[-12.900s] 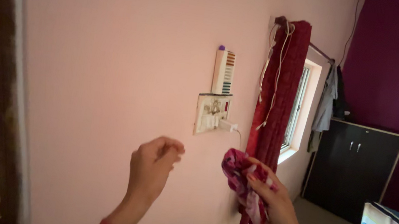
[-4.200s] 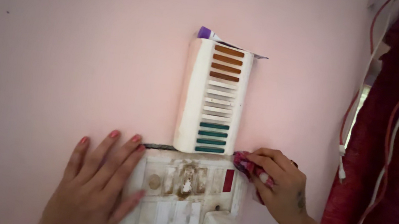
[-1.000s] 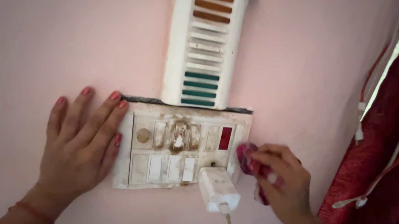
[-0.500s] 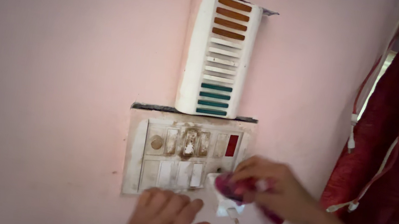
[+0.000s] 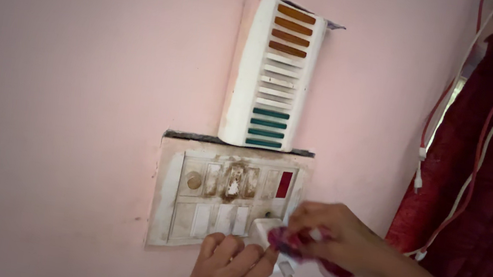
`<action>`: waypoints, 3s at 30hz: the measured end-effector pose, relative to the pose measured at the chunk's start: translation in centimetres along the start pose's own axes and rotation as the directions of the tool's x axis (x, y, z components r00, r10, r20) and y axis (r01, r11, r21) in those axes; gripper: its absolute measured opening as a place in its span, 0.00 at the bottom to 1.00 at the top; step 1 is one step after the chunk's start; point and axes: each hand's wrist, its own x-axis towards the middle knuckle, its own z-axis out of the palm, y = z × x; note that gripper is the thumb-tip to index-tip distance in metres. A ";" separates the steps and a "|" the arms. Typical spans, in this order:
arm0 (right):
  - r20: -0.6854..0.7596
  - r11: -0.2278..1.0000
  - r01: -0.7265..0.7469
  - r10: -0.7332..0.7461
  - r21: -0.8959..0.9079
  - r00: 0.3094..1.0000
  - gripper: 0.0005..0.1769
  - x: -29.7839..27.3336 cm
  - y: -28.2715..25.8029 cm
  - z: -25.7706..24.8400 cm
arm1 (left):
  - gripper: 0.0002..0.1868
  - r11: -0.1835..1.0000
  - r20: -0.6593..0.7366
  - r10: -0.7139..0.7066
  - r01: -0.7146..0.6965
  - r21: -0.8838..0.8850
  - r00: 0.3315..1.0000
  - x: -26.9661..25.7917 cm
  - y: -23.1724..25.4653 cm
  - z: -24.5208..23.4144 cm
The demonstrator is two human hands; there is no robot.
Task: The person wipes a wall-mounted switchboard with a cloth and then cleans the screen of a wall-mounted TV using the same cloth.
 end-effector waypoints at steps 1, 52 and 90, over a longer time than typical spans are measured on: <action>-0.068 0.991 0.071 -0.079 -0.113 0.995 0.14 0.7 0.1 0.2 | 0.16 1.000 0.002 0.008 -0.008 0.010 1.000 0.0 -0.1 -0.1; -0.204 0.977 0.018 -0.062 -0.211 0.977 0.15 -0.8 -1.1 1.6 | 0.15 0.992 -0.014 -0.102 0.101 -0.079 0.995 0.2 0.6 -0.2; -0.454 0.657 0.055 0.456 0.752 0.765 0.16 -1.4 7.8 9.6 | 0.17 0.938 0.086 -0.288 0.299 -0.177 0.954 -1.6 0.5 1.0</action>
